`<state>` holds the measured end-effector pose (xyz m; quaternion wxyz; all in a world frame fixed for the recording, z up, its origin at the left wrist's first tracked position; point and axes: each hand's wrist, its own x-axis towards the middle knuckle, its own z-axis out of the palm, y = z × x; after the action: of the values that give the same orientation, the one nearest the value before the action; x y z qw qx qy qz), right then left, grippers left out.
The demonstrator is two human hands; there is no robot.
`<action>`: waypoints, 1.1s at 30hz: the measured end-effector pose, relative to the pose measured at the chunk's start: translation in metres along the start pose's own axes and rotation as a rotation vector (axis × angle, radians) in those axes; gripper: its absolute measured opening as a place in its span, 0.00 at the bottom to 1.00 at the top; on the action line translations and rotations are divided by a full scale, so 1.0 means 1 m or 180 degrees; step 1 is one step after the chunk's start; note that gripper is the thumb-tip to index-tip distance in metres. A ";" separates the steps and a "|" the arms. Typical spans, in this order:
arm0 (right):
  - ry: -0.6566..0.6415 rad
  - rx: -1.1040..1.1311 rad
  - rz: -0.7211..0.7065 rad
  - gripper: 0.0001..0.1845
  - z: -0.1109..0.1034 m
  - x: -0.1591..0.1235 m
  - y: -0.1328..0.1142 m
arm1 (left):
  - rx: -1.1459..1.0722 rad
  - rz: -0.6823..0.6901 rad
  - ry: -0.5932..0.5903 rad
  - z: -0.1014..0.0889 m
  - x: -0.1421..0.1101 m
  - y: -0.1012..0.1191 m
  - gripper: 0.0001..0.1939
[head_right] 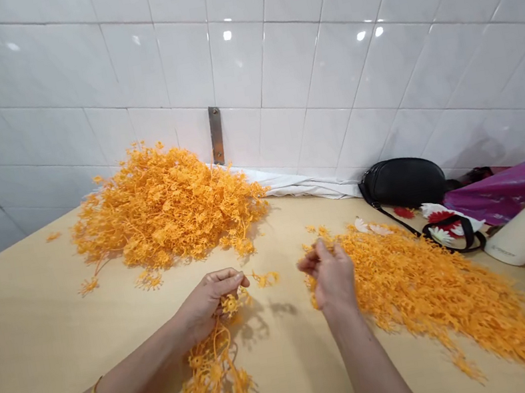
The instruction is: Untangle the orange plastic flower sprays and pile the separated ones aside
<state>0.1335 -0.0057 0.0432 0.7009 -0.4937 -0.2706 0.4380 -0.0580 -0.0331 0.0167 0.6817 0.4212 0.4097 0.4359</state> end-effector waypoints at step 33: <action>-0.1930 -0.2442 -0.1442 0.12 0.014 -0.036 0.022 | 0.1893 0.0889 -0.0052 0.012 0.000 -0.006 0.12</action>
<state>0.0975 -0.0279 0.0299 0.4376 -0.4948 -0.7011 0.2685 -0.0452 -0.0374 0.0150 0.4657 0.6575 0.4518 0.3831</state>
